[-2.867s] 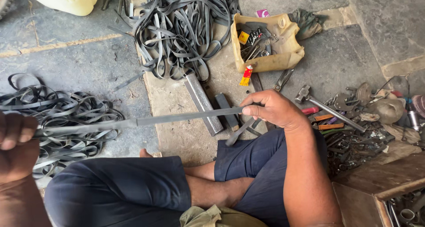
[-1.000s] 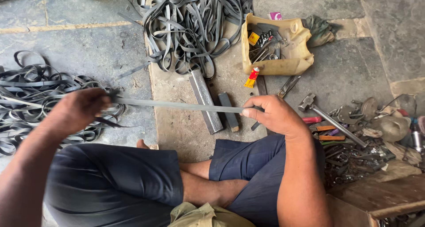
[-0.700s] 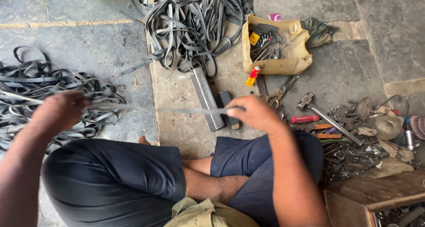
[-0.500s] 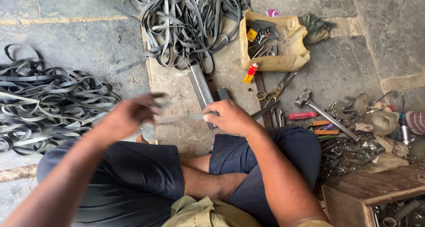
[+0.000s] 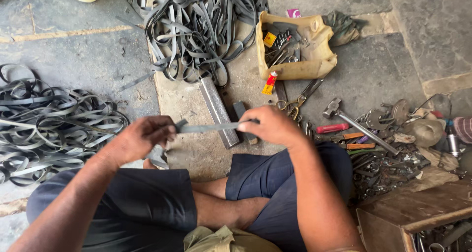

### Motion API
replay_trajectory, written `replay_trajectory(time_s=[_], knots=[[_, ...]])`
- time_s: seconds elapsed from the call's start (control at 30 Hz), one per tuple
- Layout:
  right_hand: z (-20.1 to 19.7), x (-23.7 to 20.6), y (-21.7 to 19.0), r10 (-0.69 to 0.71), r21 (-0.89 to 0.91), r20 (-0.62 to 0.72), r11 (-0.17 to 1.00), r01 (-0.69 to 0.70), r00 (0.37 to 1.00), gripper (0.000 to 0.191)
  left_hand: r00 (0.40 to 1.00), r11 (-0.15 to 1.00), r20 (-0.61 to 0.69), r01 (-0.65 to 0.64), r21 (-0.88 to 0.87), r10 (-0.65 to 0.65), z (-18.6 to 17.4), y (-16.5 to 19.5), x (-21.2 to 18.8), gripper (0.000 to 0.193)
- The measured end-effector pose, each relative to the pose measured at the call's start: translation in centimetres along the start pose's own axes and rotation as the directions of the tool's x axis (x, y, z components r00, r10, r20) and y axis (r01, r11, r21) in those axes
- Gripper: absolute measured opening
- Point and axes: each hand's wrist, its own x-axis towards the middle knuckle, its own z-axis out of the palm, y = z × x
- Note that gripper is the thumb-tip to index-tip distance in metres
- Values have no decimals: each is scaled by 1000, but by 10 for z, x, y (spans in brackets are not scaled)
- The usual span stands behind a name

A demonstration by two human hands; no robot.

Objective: The person sits on the floor and repairs rubber belts by cutting them with scissors, smoothing edges with a sanding block, applying glue, and hammering a metal pin into the joined ends. The person repeats this process for multiple belt pieces.

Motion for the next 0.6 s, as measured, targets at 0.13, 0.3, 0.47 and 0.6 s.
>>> replay_trajectory(time_s=[0.13,0.3,0.47,0.6], knots=[[-19,-9,7,-35,-2,-35,999,35,999,23,994,998,-100,-28,64,34,-21,-19,-9,26],[-30,-15,16,7,-10,-53,1000,-8,999,22,960,932,-250,198,305,-123,-43,-45,-16,30],[-33,-15,23,76,-27,-56,997,-78,996,21,920,962,-382,179,207,-88,-72,-76,-32,31],[-35,-15,26,81,-27,-57,996,-83,995,21,855,870,-495,355,342,-154,-98,-107,-50,32]])
